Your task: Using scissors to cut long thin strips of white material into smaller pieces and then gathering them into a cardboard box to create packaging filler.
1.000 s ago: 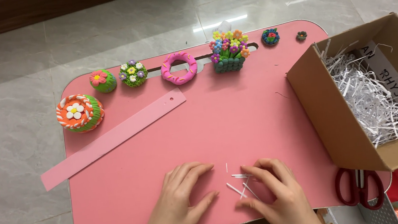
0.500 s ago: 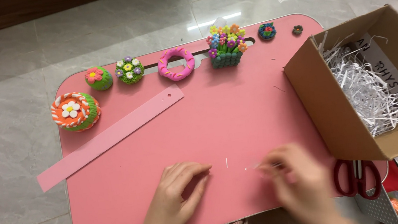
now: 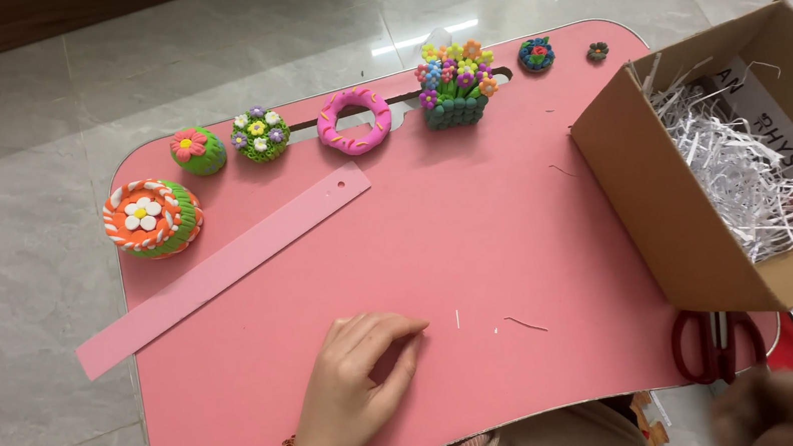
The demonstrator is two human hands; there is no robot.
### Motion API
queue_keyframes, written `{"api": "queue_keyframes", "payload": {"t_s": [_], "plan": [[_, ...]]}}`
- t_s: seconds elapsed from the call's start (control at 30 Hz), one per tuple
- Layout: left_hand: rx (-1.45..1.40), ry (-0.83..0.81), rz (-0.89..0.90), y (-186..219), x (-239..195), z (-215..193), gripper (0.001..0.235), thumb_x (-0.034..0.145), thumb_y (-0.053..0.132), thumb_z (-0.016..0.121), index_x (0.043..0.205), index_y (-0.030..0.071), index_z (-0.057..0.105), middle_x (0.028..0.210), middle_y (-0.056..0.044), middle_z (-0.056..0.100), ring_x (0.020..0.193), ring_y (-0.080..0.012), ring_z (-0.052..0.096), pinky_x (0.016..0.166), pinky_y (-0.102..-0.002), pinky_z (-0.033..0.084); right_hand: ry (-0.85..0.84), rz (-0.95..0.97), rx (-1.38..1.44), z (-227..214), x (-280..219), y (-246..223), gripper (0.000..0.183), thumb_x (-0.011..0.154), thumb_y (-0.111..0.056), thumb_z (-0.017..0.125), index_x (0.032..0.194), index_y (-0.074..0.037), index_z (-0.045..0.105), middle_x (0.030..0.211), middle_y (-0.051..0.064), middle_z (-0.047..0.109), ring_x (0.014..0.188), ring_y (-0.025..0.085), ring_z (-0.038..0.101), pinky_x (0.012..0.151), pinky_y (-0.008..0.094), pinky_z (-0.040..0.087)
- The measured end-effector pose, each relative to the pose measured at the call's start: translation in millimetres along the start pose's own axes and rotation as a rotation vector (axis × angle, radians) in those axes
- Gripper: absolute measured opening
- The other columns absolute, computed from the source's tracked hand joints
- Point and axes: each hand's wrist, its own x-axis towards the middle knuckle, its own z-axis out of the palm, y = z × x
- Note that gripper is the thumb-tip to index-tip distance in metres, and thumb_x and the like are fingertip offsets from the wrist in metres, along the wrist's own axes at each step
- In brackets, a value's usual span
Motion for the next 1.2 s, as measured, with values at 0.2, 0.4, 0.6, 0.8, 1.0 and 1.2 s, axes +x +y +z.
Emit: {"api": "queue_keyframes", "payload": {"t_s": [0.2,0.4,0.6,0.8,1.0,1.2], "plan": [[0.036,0.002,0.013,-0.9,0.6,-0.2,0.018,0.083,0.011,0.072,0.101,0.012,0.074,0.098,0.004,0.077,0.084,-0.0122,0.066,0.084,-0.027,0.049,-0.148,-0.297,-0.200,78.3,4.9,61.2,0.035,0.067,-0.020,0.086,0.100,-0.009,0.079,0.107,0.005,0.071,0.091,0.018,0.069,0.078,0.032,0.056],[0.031,0.006,0.032,-0.3,-0.4,-1.2,0.017,0.084,0.011,0.071,0.100,0.012,0.073,0.097,0.004,0.076,0.081,-0.0126,0.065,0.084,-0.027,0.049,-0.045,-0.307,-0.097,123.4,-13.3,59.6,0.033,0.065,-0.021,0.090,0.094,-0.011,0.081,0.092,-0.001,0.071,0.080,0.014,0.062,0.077,0.028,0.049],[0.045,0.010,0.059,-0.6,-2.5,-0.7,0.019,0.083,0.010,0.071,0.102,0.011,0.073,0.098,0.004,0.075,0.083,-0.0140,0.065,0.085,-0.028,0.048,0.027,-0.384,-0.039,145.9,-4.1,38.8,0.012,0.073,-0.010,0.085,0.082,-0.011,0.079,0.079,-0.005,0.070,0.064,0.010,0.050,0.061,0.023,0.043],[0.055,0.016,0.074,0.8,-3.0,0.3,0.017,0.085,0.012,0.070,0.101,0.011,0.073,0.097,0.004,0.075,0.082,-0.0131,0.065,0.084,-0.028,0.048,-0.029,-0.513,0.011,155.9,8.7,33.8,0.014,0.070,-0.010,0.086,0.083,-0.013,0.081,0.080,-0.005,0.072,0.064,0.009,0.058,0.071,0.024,0.043],[0.066,0.026,0.088,0.9,-1.6,0.4,0.018,0.083,0.010,0.071,0.101,0.011,0.072,0.098,0.004,0.076,0.083,-0.0131,0.067,0.084,-0.028,0.048,-0.055,-0.607,-0.033,157.4,1.4,31.6,0.012,0.074,-0.013,0.083,0.077,-0.010,0.073,0.081,-0.003,0.068,0.068,0.013,0.057,0.071,0.028,0.045],[0.058,0.040,0.083,2.8,-2.3,0.5,0.016,0.083,0.011,0.071,0.099,0.011,0.072,0.096,0.004,0.076,0.082,-0.0126,0.067,0.084,-0.027,0.048,-0.151,-0.697,-0.123,146.0,4.1,32.3,0.013,0.081,-0.007,0.073,0.090,-0.009,0.062,0.091,0.002,0.062,0.077,0.020,0.057,0.075,0.032,0.047]]}}
